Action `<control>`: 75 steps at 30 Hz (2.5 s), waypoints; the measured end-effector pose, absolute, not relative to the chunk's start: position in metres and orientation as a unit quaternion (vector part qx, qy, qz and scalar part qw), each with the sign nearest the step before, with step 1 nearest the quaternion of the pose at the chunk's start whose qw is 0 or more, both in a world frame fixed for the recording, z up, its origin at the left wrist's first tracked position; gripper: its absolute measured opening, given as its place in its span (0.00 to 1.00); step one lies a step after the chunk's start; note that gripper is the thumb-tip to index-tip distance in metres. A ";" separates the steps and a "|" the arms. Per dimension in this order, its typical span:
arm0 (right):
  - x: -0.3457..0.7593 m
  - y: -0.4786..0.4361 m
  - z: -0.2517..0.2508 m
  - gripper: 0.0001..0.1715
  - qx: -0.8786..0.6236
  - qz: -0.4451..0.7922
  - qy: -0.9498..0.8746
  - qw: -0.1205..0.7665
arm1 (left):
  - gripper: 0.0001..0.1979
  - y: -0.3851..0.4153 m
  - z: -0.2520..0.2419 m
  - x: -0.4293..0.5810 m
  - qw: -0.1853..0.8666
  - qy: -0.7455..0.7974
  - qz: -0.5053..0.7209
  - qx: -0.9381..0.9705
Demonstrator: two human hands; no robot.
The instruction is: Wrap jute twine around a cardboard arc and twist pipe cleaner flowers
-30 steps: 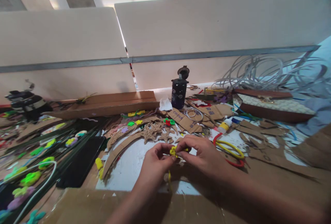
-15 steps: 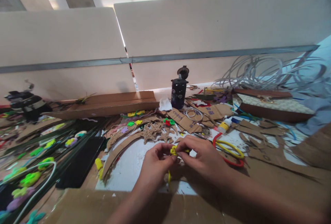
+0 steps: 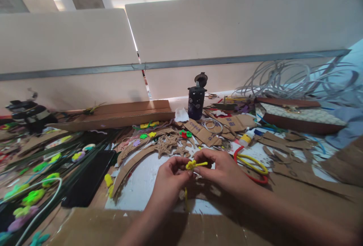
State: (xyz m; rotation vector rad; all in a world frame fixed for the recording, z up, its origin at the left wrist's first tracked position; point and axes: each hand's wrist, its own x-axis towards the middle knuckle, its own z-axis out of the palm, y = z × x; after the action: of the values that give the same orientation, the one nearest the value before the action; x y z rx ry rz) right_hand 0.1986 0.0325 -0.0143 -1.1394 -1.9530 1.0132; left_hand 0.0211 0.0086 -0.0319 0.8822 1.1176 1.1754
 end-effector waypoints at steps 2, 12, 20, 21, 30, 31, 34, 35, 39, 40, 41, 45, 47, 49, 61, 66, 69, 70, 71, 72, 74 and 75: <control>0.198 0.032 -0.013 0.04 -0.437 0.359 -0.759 0.321 | 0.14 0.009 -0.031 0.021 0.600 0.486 0.505 0.386; 0.199 0.030 -0.021 0.05 -0.438 0.269 -0.796 0.319 | 0.17 0.009 -0.028 0.024 0.634 0.481 0.492 0.352; 0.197 0.027 -0.019 0.05 -0.438 0.269 -0.796 0.320 | 0.16 0.008 -0.025 0.024 0.615 0.498 0.487 0.370; 0.197 0.027 -0.019 0.05 -0.439 0.268 -0.796 0.319 | 0.15 0.008 -0.025 0.024 0.611 0.499 0.488 0.373; 0.196 0.024 -0.020 0.06 -0.444 0.264 -0.795 0.318 | 0.13 0.008 -0.023 0.025 0.610 0.502 0.492 0.365; 0.196 0.024 -0.019 0.06 -0.442 0.262 -0.796 0.320 | 0.13 0.008 -0.024 0.025 0.615 0.499 0.491 0.363; 0.196 0.023 -0.019 0.06 -0.443 0.271 -0.790 0.326 | 0.14 0.008 -0.025 0.024 0.626 0.490 0.485 0.364; 0.196 0.024 -0.019 0.06 -0.444 0.282 -0.785 0.327 | 0.14 0.009 -0.025 0.024 0.627 0.489 0.482 0.368; 0.196 0.027 -0.020 0.05 -0.455 0.353 -0.746 0.335 | 0.17 0.010 -0.026 0.024 0.631 0.491 0.465 0.379; 0.195 0.027 -0.020 0.05 -0.458 0.370 -0.735 0.338 | 0.18 0.010 -0.026 0.024 0.634 0.492 0.461 0.380; 0.195 0.027 -0.021 0.04 -0.460 0.385 -0.724 0.341 | 0.19 0.009 -0.026 0.024 0.636 0.492 0.457 0.381; 0.194 0.028 -0.024 0.04 -0.456 0.416 -0.706 0.348 | 0.21 0.007 -0.026 0.026 0.646 0.485 0.451 0.379; 0.195 0.029 -0.025 0.05 -0.450 0.417 -0.710 0.347 | 0.21 0.006 -0.026 0.026 0.646 0.485 0.451 0.380; 0.196 0.031 -0.025 0.04 -0.442 0.405 -0.723 0.343 | 0.21 0.006 -0.027 0.025 0.644 0.486 0.450 0.384; 0.200 0.034 -0.024 0.05 -0.433 0.363 -0.760 0.322 | 0.13 0.006 -0.031 0.026 0.635 0.480 0.447 0.408; 0.198 0.031 -0.024 0.05 -0.442 0.324 -0.772 0.322 | 0.14 0.005 -0.029 0.028 0.598 0.501 0.454 0.432; 0.198 0.030 -0.023 0.06 -0.450 0.332 -0.761 0.329 | 0.14 0.005 -0.027 0.028 0.594 0.502 0.456 0.432; 0.198 0.030 -0.023 0.06 -0.448 0.341 -0.757 0.331 | 0.13 0.005 -0.026 0.028 0.599 0.500 0.455 0.429; 0.198 0.031 -0.022 0.06 -0.443 0.352 -0.755 0.332 | 0.13 0.005 -0.025 0.028 0.604 0.497 0.454 0.425; 0.199 0.032 -0.021 0.06 -0.438 0.366 -0.752 0.330 | 0.13 0.005 -0.025 0.027 0.610 0.494 0.454 0.423; 0.200 0.035 -0.018 0.05 -0.431 0.392 -0.746 0.321 | 0.12 0.006 -0.025 0.026 0.621 0.487 0.449 0.419; 0.201 0.037 -0.017 0.06 -0.432 0.401 -0.743 0.317 | 0.11 0.006 -0.026 0.025 0.626 0.484 0.446 0.418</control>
State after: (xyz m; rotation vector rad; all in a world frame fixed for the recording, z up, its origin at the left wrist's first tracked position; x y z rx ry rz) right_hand 0.2009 0.0368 -0.0168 -1.1365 -1.9570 1.0544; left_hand 0.0253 0.0061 -0.0257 0.9594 1.1107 1.0219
